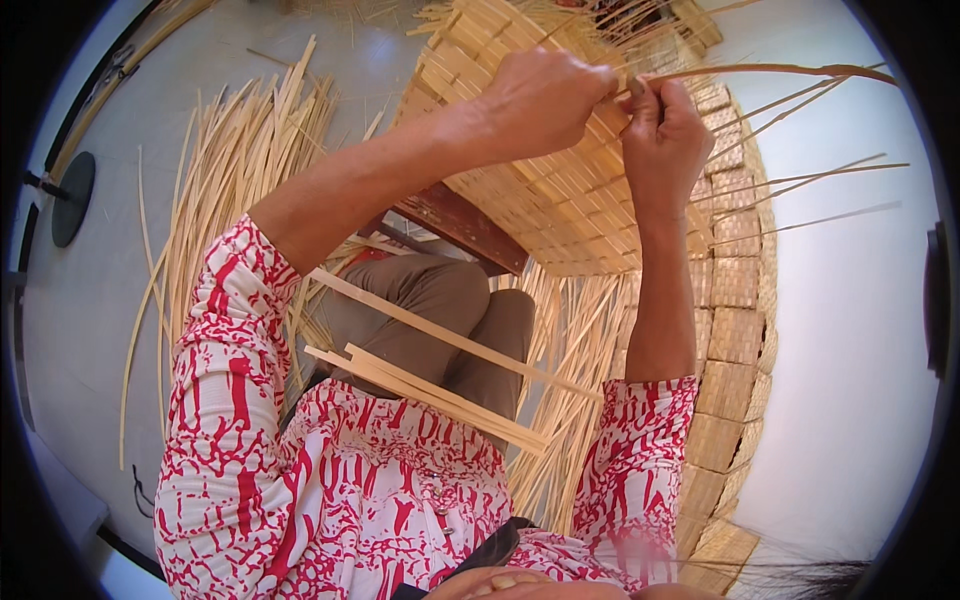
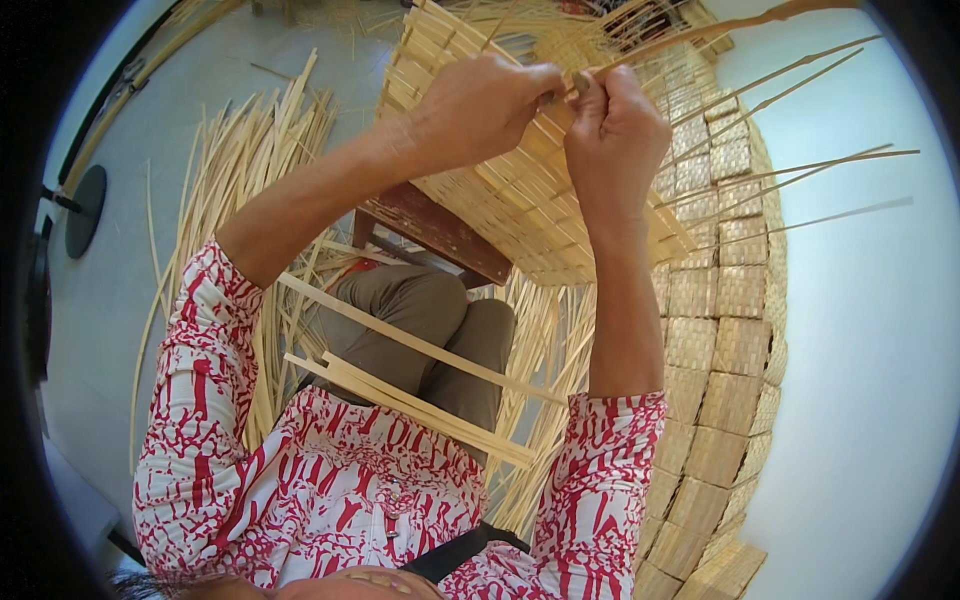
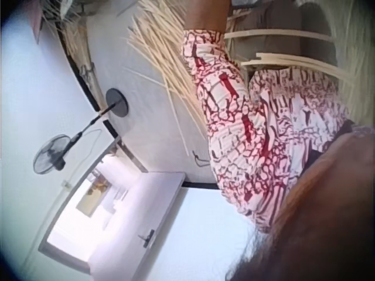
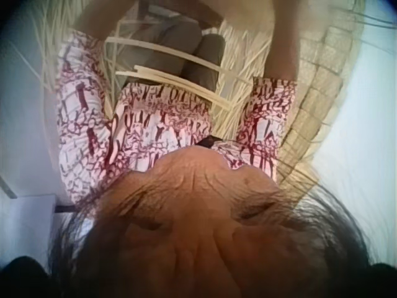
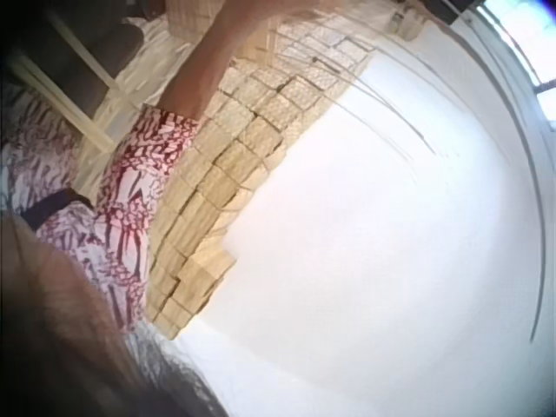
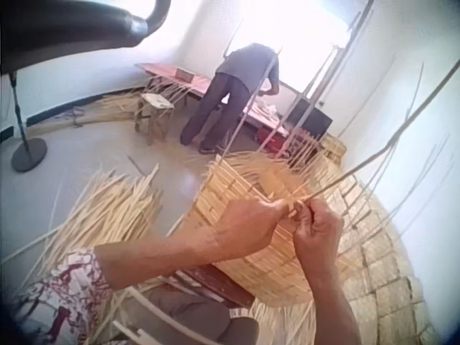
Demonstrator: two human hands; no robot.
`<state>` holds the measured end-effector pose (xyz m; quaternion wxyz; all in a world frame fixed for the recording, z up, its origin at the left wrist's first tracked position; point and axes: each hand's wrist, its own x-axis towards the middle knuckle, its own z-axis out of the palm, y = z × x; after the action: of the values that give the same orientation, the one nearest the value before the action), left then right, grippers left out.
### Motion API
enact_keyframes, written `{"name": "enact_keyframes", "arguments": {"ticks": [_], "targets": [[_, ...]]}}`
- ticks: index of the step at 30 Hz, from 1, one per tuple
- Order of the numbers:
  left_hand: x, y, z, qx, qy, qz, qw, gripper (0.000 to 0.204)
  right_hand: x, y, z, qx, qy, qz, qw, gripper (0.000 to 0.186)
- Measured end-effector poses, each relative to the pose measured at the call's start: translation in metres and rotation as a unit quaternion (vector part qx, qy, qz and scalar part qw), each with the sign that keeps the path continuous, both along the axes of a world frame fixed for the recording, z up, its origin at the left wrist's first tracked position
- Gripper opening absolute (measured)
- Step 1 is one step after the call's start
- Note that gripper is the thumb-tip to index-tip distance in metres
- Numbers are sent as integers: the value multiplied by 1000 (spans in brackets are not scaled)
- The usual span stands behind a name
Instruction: The person weaves a rectangular basket using thin bamboo strips, interlacing them through a pre-formed frame. They use shears to trim excess strip ends and continue adding new strips to build up the basket walls.
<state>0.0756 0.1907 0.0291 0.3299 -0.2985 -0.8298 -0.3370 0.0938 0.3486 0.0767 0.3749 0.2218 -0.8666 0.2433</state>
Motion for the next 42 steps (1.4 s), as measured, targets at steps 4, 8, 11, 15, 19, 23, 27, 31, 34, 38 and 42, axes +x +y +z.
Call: {"name": "enact_keyframes", "arguments": {"ticks": [4,8,11,15,19,23,27,31,34,38,42], "targets": [[9,-10,-31,183,133,-33,973,22,-4,-2,-2,-14,-50,6,999,15],[-2,-49,-27,106,59,44,992,24,-3,2,-7,-3,-53,-7,999,15],[-26,-60,-13,-8,134,26,991,18,-5,2,-8,5,-38,-2,999,16],[-24,-61,-5,-1,98,-14,995,10,-8,-1,-9,40,19,21,999,16],[-22,-53,-12,13,90,-4,996,10,-5,-4,-10,5,37,26,999,15],[-20,-53,-13,-8,94,15,995,9,-7,-5,-14,-21,33,12,999,15],[-17,-49,-9,-46,26,54,997,10,-9,-3,-15,-43,-1,8,999,16],[-16,-46,-3,1,22,-23,999,13,-14,-4,-12,4,32,9,999,18],[-20,-42,1,-3,8,-15,1000,11,-10,-4,-3,7,-7,-12,1000,19],[-26,-39,2,4,22,24,999,12,-15,-7,-8,12,-15,-16,1000,19],[-26,-33,-1,19,1,10,1000,11,-10,-5,-5,-14,-8,-2,1000,18]]}}
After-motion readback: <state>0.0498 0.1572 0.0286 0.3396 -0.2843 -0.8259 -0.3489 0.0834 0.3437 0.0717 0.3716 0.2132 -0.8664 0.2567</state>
